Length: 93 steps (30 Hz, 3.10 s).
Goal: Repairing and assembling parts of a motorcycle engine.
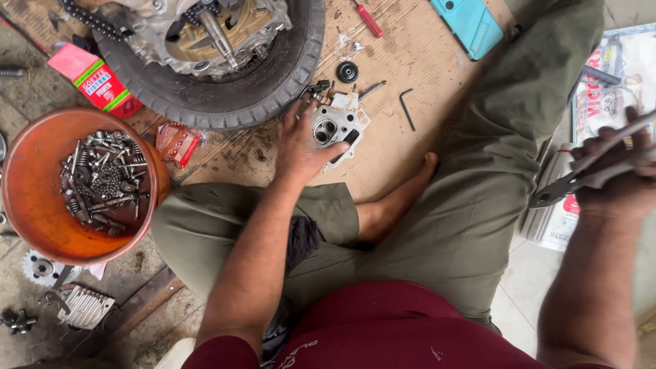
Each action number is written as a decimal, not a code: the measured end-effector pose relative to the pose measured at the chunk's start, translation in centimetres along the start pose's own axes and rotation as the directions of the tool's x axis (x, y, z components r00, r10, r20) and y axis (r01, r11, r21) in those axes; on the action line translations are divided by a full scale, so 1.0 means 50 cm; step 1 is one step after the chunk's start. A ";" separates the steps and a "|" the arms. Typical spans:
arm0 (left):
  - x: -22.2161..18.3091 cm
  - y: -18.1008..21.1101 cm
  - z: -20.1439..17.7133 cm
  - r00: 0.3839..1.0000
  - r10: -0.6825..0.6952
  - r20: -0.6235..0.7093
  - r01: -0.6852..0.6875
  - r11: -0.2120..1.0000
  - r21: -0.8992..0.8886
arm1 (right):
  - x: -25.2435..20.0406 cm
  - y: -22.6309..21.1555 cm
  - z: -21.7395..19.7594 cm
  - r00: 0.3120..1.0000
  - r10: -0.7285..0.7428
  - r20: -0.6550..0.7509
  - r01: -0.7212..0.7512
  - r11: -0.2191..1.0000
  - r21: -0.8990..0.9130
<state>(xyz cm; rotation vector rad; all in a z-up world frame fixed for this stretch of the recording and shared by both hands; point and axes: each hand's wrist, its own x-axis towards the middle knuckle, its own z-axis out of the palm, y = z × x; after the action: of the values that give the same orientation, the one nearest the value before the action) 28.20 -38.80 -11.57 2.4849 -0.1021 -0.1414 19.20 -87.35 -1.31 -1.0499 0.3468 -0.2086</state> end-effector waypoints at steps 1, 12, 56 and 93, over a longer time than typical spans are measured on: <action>-0.006 -0.024 -0.011 0.998 0.045 -0.039 -0.046 0.998 -0.033 | -0.002 -0.030 0.087 0.997 0.051 0.057 -0.054 0.997 0.055; -0.016 0.057 -0.091 0.950 -0.136 0.280 0.093 0.982 0.162 | -0.092 0.079 0.189 0.670 0.280 0.687 -0.667 0.633 0.392; 0.003 0.044 -0.048 0.907 -0.165 0.388 0.086 0.973 0.214 | 0.116 0.280 0.349 0.529 0.583 0.616 0.845 -0.427 -0.321; 0.005 0.035 -0.032 0.897 -0.161 0.413 0.085 0.977 0.198 | 0.119 0.287 0.344 0.429 0.437 0.791 0.870 -0.434 -0.232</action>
<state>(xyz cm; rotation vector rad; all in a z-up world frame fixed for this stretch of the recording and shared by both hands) 28.58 -39.24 -9.25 2.5936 -0.1449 -0.7640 31.23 -68.44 -7.19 -3.0298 -1.2834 0.0798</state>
